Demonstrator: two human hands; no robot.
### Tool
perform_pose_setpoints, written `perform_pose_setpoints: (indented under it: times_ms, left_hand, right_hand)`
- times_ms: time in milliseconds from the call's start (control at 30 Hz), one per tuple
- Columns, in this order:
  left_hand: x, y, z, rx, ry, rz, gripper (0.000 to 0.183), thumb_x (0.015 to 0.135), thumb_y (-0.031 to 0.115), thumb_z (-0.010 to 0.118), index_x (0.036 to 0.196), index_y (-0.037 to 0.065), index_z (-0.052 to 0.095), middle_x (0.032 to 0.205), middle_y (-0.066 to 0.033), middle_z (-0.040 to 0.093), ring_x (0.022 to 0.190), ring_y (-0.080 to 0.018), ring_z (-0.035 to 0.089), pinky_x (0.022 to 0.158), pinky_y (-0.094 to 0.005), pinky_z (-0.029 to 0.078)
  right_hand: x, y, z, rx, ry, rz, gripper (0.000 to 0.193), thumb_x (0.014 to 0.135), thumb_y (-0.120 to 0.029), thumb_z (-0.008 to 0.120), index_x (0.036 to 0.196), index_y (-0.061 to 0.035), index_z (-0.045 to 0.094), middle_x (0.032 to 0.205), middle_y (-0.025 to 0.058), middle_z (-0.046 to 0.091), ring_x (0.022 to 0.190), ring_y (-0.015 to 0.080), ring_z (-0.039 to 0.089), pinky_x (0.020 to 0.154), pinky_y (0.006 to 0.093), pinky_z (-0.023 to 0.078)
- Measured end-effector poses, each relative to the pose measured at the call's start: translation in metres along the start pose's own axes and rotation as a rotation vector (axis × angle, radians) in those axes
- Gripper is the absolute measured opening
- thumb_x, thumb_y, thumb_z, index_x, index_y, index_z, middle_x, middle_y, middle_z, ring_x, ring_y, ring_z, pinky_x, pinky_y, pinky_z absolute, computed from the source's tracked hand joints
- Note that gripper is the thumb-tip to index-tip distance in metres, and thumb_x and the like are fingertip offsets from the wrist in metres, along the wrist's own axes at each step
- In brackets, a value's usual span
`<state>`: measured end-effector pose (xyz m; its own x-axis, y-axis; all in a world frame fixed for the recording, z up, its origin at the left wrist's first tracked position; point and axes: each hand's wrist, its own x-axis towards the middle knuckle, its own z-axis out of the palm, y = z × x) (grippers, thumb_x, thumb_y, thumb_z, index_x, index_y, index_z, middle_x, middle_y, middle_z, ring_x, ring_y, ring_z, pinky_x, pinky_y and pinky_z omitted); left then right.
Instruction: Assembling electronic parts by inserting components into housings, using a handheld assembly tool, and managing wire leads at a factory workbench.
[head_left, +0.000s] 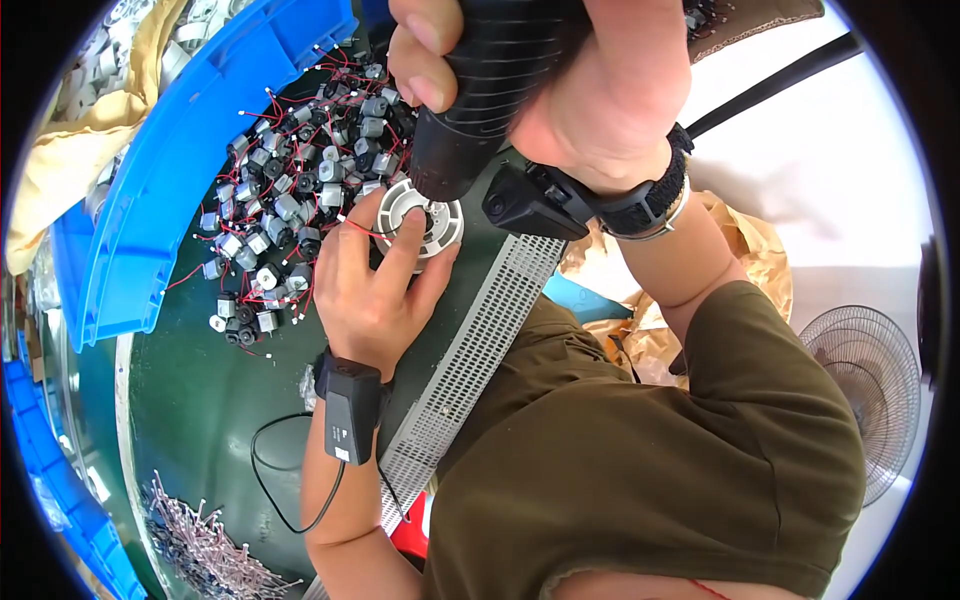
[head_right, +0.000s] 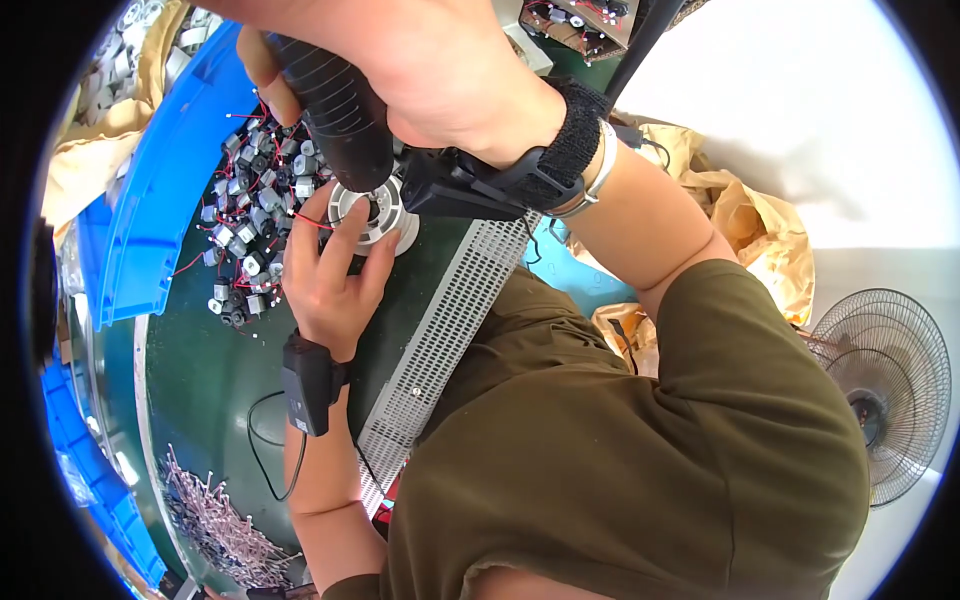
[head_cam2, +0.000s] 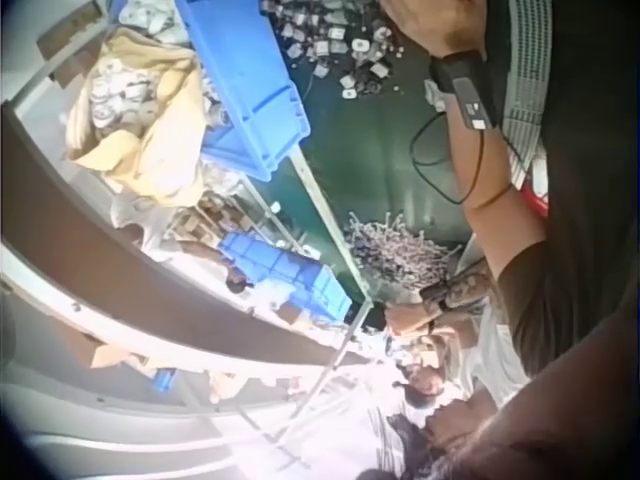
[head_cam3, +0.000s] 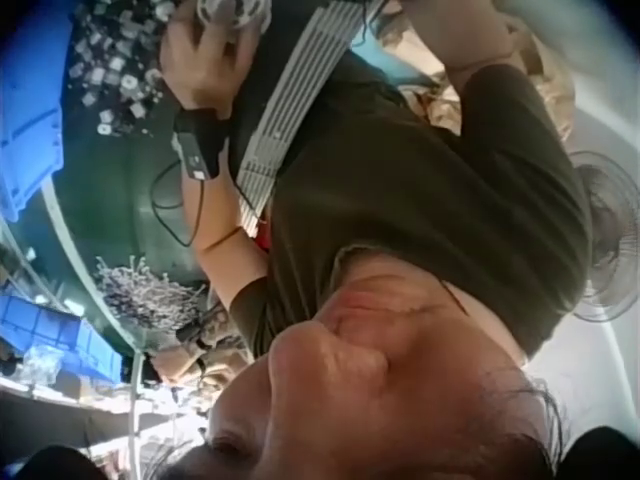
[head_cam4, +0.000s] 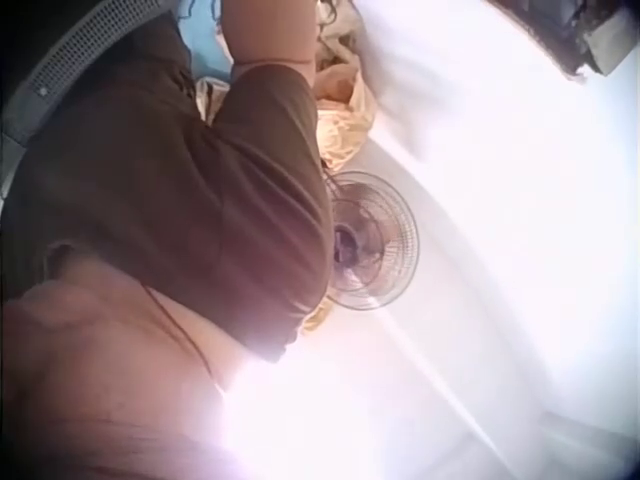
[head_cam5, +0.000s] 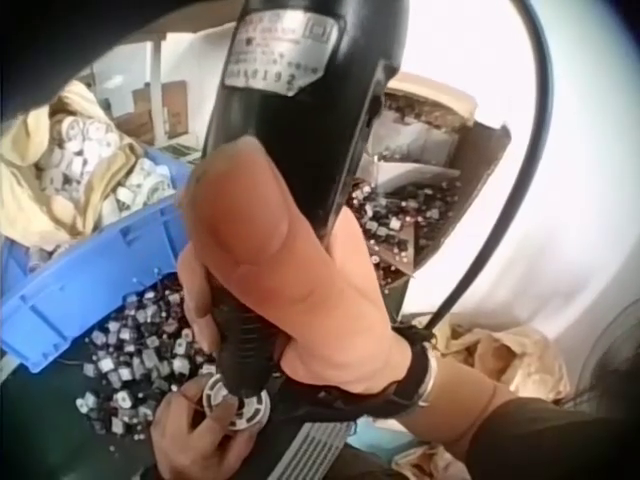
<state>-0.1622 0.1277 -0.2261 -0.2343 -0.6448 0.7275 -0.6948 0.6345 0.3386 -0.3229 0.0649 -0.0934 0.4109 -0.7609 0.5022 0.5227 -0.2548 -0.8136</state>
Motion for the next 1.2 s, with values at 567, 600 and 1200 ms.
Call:
perform_pose_setpoints:
  times_ms: [567, 600, 1200]
  left_hand:
    - [0.001, 0.001, -0.001, -0.023, -0.006, -0.029, 0.035, 0.061, 0.015, 0.079, 0.091, 0.006, 0.064, 0.102, -0.0152, 0.059, 0.076, -0.0298, 0.059, 0.061, -0.0367, 0.049]
    - [0.001, 0.001, 0.0, -0.025, -0.007, -0.028, 0.035, 0.061, 0.015, 0.079, 0.091, 0.006, 0.064, 0.102, -0.0152, 0.059, 0.076, -0.0298, 0.059, 0.061, -0.0368, 0.049]
    - [-0.001, 0.001, -0.001, -0.016, -0.03, -0.025, 0.037, 0.063, 0.016, 0.079, 0.096, 0.007, 0.063, 0.106, -0.0144, 0.058, 0.077, -0.0303, 0.059, 0.064, -0.0364, 0.049]
  right_hand:
    - [-0.003, -0.011, 0.019, -0.136, 0.269, 0.041, 0.032, 0.07, -0.003, 0.076, 0.095, 0.0004, 0.056, 0.08, 0.0034, 0.06, 0.065, 0.0091, 0.057, 0.057, 0.0234, 0.045]
    - [-0.003, -0.012, 0.019, -0.122, 0.278, 0.069, 0.032, 0.07, -0.003, 0.076, 0.095, 0.0005, 0.056, 0.08, 0.0033, 0.06, 0.064, 0.0091, 0.057, 0.057, 0.0234, 0.045]
    - [0.028, -0.023, 0.008, 0.458, -0.062, -0.136, 0.042, 0.092, -0.044, 0.048, 0.098, -0.0042, 0.057, 0.071, 0.0066, 0.059, 0.048, 0.0163, 0.057, 0.041, 0.0251, 0.046]
